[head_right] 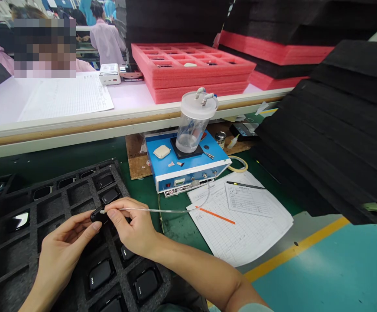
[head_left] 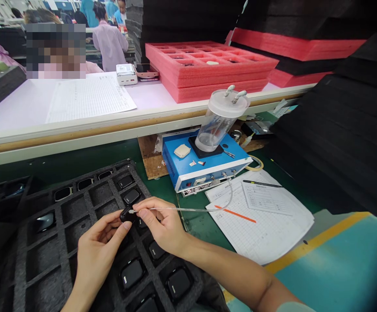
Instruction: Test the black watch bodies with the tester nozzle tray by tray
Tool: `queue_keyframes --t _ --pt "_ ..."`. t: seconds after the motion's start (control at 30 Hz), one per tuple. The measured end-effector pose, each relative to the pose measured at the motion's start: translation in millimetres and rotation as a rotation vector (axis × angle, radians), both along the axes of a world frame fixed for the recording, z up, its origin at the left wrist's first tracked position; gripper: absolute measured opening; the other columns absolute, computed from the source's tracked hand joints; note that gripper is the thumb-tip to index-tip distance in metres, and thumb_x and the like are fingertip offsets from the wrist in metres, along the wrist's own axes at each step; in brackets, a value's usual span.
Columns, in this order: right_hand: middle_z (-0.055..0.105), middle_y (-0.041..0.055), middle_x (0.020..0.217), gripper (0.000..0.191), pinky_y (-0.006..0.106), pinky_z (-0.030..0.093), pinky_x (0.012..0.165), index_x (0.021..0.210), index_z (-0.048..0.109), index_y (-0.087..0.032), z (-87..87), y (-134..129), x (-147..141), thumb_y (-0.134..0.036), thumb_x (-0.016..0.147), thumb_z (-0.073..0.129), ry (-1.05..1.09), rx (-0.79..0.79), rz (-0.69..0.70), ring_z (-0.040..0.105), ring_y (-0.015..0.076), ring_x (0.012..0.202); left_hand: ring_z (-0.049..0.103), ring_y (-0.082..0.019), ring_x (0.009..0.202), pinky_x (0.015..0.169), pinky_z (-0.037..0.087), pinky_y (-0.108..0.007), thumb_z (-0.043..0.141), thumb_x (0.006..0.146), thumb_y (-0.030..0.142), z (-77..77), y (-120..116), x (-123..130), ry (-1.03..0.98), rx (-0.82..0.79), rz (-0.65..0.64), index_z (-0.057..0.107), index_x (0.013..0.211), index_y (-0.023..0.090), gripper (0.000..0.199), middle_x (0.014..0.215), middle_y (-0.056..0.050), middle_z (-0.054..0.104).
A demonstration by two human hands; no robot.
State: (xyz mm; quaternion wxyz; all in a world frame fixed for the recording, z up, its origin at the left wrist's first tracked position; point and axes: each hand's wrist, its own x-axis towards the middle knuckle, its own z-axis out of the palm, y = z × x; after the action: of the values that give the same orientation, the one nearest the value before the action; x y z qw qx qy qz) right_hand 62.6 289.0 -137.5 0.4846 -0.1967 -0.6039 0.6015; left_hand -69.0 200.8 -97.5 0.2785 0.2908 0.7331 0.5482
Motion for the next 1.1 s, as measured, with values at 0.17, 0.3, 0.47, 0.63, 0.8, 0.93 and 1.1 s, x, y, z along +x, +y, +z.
queue_keyframes --t 0.17,0.3,0.47,0.63,0.8,0.93,1.1 --pt "0.074 0.0064 0.098 0.016 0.027 0.061 0.078 0.097 0.074 -0.021 -0.6 0.2 0.3 -0.029 0.095 0.061 0.005 -0.005 0.006 0.072 0.0167 0.090 0.072 -0.017 0.071 0.071 0.061 -0.024 0.092 0.052 0.041 0.5 0.4 0.6 0.004 -0.001 0.003 0.079 0.088 0.020 0.044 0.077 -0.003 0.077" --pt "0.074 0.0064 0.098 0.015 0.028 0.061 0.078 0.097 0.075 -0.021 -1.6 0.0 -0.2 -0.028 0.095 0.061 0.009 -0.017 0.003 0.072 0.0173 0.090 0.072 -0.019 0.071 0.070 0.062 -0.026 0.091 0.051 0.043 -1.1 0.0 -0.8 0.014 -0.002 0.007 0.079 0.088 0.019 0.046 0.076 -0.004 0.077" --pt "0.074 0.0070 0.098 0.015 0.029 0.061 0.077 0.097 0.075 -0.020 -1.9 0.2 -0.3 -0.027 0.095 0.062 0.007 -0.014 0.006 0.072 0.0181 0.090 0.073 -0.021 0.073 0.070 0.062 -0.030 0.088 0.059 0.044 -9.3 -0.8 -2.6 0.098 0.001 -0.038 0.078 0.092 0.018 0.043 0.079 -0.005 0.077" --pt "0.074 0.0057 0.099 0.015 0.031 0.063 0.082 0.098 0.074 -0.022 -4.9 -6.8 5.9 -0.028 0.097 0.061 0.033 -0.067 -0.036 0.072 0.0177 0.092 0.072 -0.021 0.078 0.072 0.060 -0.032 0.073 0.078 0.039 0.9 -4.9 -13.7 0.318 -0.029 -0.137 0.076 0.108 0.015 0.038 0.092 -0.008 0.078" --pt "0.074 0.0043 0.096 0.016 0.032 0.064 0.082 0.095 0.075 -0.022 -8.0 -11.6 9.1 -0.028 0.097 0.061 0.055 -0.088 -0.066 0.072 0.0168 0.091 0.068 -0.023 0.100 0.089 0.055 -0.038 0.054 0.093 0.024 12.0 -13.4 -41.5 0.736 -0.117 -0.111 0.068 0.122 0.016 0.033 0.113 -0.010 0.074" --pt "0.075 0.0041 0.095 0.016 0.030 0.065 0.080 0.094 0.076 -0.021 -8.2 -16.0 11.1 -0.030 0.097 0.063 0.017 -0.079 -0.071 0.073 0.0157 0.088 0.063 -0.025 0.105 0.097 0.051 -0.043 0.042 0.097 0.014 -2.9 -15.3 -38.1 0.893 -0.272 -0.357 0.069 0.122 0.017 0.037 0.113 -0.010 0.073" --pt "0.075 0.0056 0.095 0.018 0.032 0.066 0.079 0.093 0.076 -0.019 -11.5 -18.9 12.7 -0.034 0.095 0.065 -0.025 -0.092 -0.083 0.074 0.0166 0.085 0.060 -0.028 0.118 0.100 0.049 -0.043 0.052 0.095 0.018 1.0 -22.4 -39.7 1.060 -0.413 -0.279 0.067 0.128 0.017 0.036 0.130 -0.012 0.067"
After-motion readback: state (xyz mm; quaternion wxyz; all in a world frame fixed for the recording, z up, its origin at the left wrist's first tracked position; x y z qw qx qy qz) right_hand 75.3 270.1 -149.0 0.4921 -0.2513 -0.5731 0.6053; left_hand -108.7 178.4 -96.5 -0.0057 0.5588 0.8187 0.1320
